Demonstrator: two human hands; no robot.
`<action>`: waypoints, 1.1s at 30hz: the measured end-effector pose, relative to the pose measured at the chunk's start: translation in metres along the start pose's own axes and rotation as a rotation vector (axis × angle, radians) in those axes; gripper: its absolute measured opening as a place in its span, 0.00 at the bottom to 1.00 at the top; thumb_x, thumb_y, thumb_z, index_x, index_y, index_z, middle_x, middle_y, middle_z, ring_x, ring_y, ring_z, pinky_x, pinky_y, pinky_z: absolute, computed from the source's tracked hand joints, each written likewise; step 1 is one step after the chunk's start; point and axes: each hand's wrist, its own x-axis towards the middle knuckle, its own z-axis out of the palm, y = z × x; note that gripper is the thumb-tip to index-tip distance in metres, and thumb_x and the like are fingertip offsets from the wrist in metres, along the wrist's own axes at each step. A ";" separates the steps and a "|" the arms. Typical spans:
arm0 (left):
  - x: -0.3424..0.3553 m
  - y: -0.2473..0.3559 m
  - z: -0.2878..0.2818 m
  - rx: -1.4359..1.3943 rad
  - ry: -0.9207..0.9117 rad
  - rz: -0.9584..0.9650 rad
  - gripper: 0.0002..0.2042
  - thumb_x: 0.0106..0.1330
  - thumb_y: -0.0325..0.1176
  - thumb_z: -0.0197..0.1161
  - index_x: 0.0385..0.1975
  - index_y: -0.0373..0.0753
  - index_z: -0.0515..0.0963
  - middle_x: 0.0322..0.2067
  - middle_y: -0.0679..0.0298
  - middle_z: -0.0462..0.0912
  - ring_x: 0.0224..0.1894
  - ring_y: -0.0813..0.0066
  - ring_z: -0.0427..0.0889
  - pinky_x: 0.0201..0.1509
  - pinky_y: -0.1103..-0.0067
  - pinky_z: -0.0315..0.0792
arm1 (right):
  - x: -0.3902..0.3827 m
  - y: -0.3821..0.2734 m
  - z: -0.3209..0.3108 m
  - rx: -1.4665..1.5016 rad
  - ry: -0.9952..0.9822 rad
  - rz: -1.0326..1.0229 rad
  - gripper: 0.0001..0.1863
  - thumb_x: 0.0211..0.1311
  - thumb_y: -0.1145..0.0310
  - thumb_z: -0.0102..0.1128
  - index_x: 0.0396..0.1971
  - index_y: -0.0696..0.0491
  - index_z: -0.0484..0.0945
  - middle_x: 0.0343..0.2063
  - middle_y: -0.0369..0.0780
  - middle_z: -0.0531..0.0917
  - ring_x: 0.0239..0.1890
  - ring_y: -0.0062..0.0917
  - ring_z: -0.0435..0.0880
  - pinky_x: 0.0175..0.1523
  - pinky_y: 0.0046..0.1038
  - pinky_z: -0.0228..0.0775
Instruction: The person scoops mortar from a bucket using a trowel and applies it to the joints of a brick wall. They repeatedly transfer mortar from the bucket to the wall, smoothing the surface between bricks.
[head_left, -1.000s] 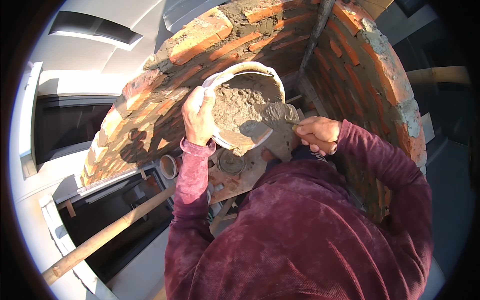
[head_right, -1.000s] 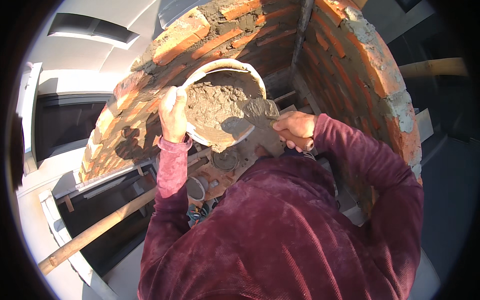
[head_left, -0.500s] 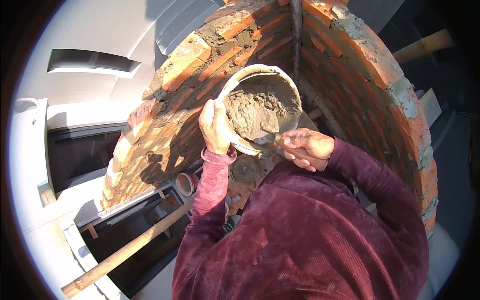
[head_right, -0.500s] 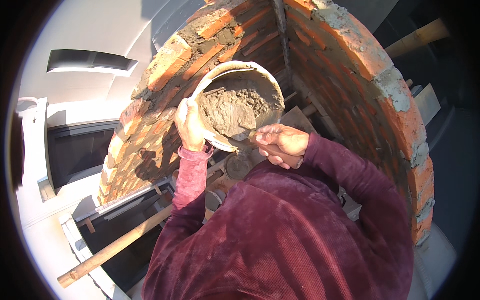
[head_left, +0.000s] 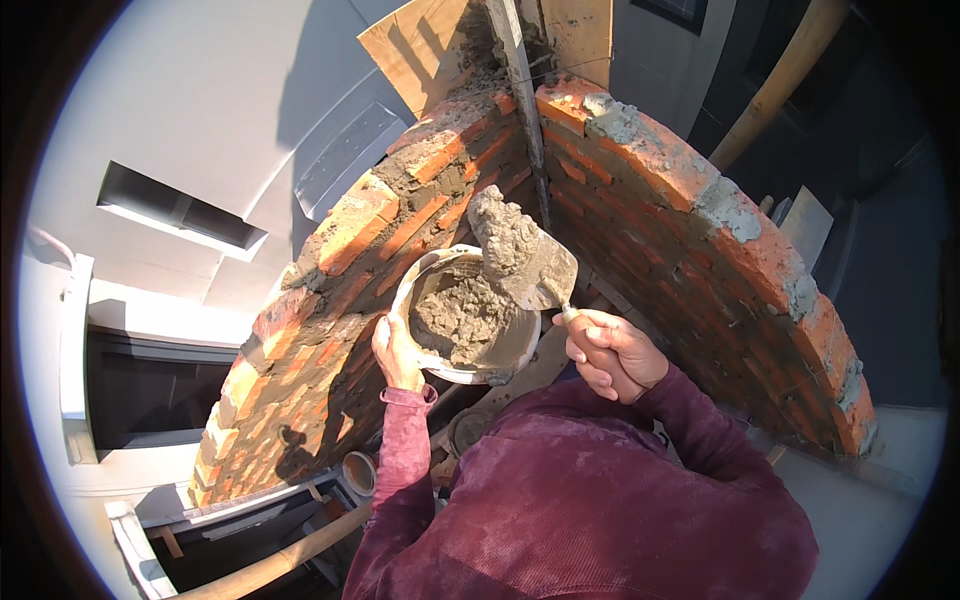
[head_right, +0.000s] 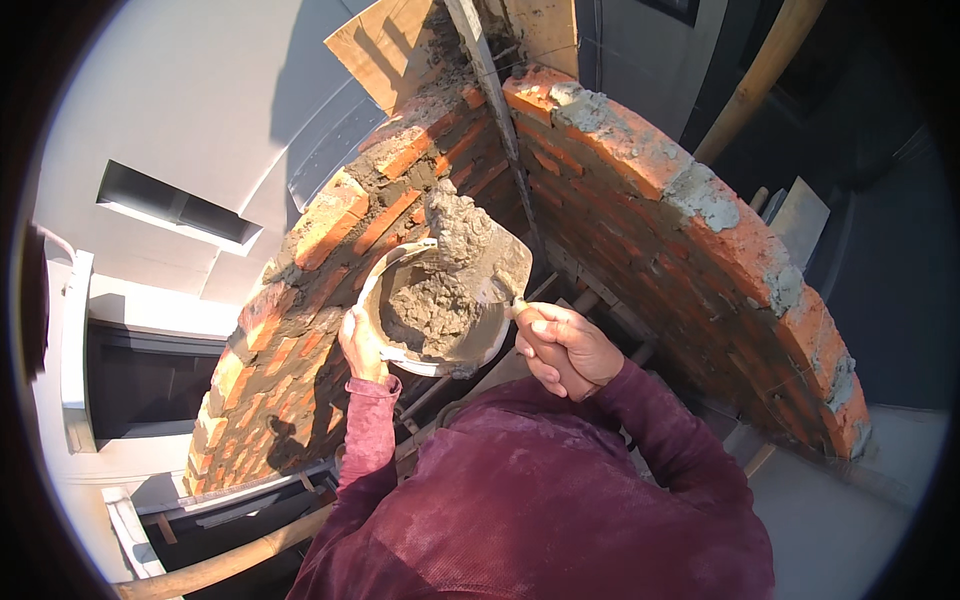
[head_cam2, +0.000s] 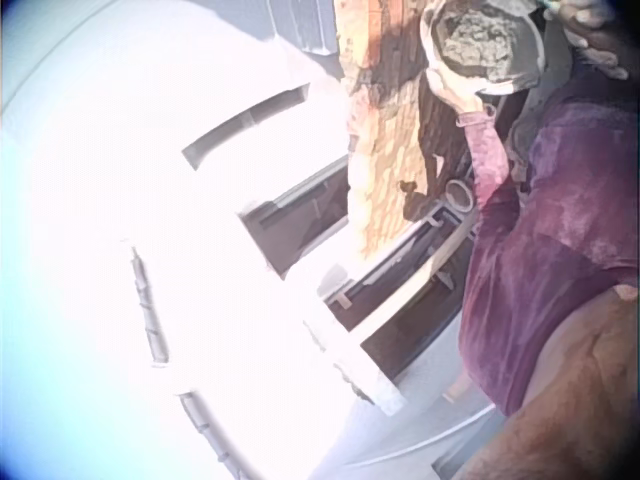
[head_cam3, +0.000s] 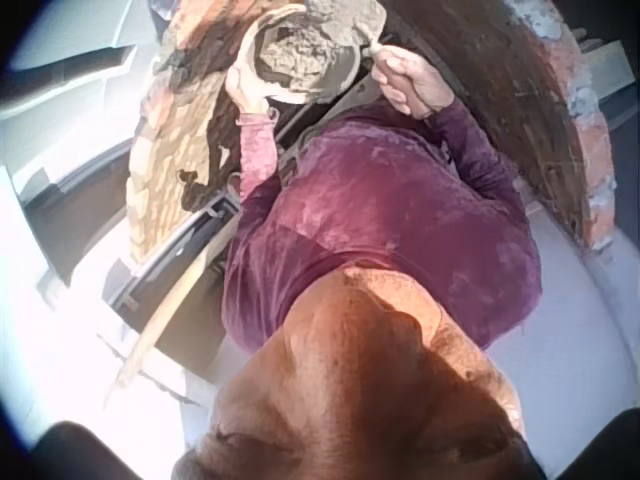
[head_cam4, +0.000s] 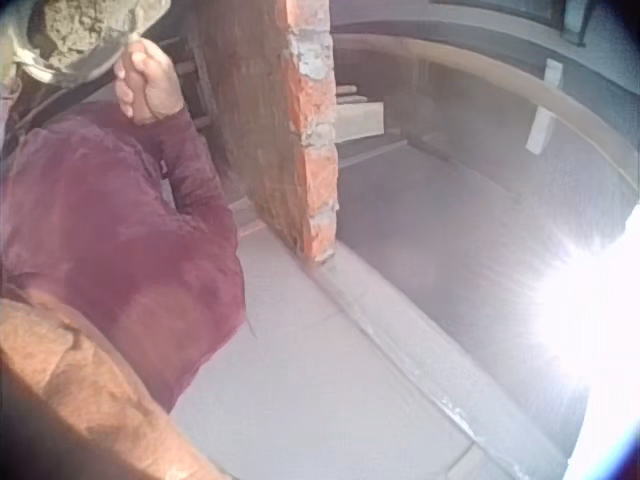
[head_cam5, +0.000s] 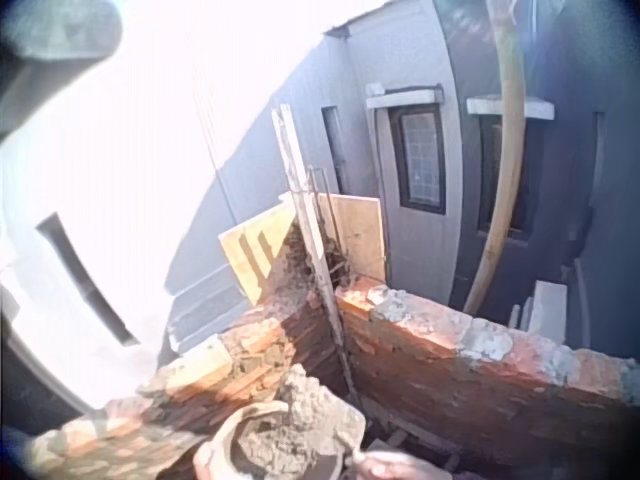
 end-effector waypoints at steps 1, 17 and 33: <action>-0.003 -0.003 -0.009 0.022 0.005 -0.030 0.16 0.74 0.43 0.49 0.37 0.35 0.74 0.24 0.73 0.66 0.23 0.87 0.63 0.24 0.84 0.59 | 0.001 -0.005 0.011 0.030 0.025 -0.111 0.28 0.65 0.64 0.52 0.59 0.64 0.58 0.31 0.42 0.69 0.15 0.18 0.69 0.13 0.19 0.65; -0.061 -0.071 -0.121 0.227 0.415 -0.172 0.23 0.72 0.40 0.52 0.50 0.21 0.69 0.48 0.51 0.76 0.50 0.65 0.74 0.55 0.74 0.65 | 0.224 -0.136 -0.052 -1.549 1.006 -1.177 0.25 0.63 0.70 0.51 0.57 0.64 0.60 0.42 0.58 0.74 0.42 0.53 0.77 0.46 0.44 0.71; -0.077 -0.123 -0.104 0.201 0.332 -0.247 0.26 0.71 0.45 0.53 0.52 0.21 0.69 0.52 0.50 0.74 0.52 0.66 0.73 0.56 0.74 0.66 | 0.045 -0.190 -0.052 -2.390 0.764 -0.371 0.24 0.59 0.66 0.53 0.55 0.59 0.65 0.35 0.47 0.77 0.33 0.44 0.80 0.37 0.41 0.73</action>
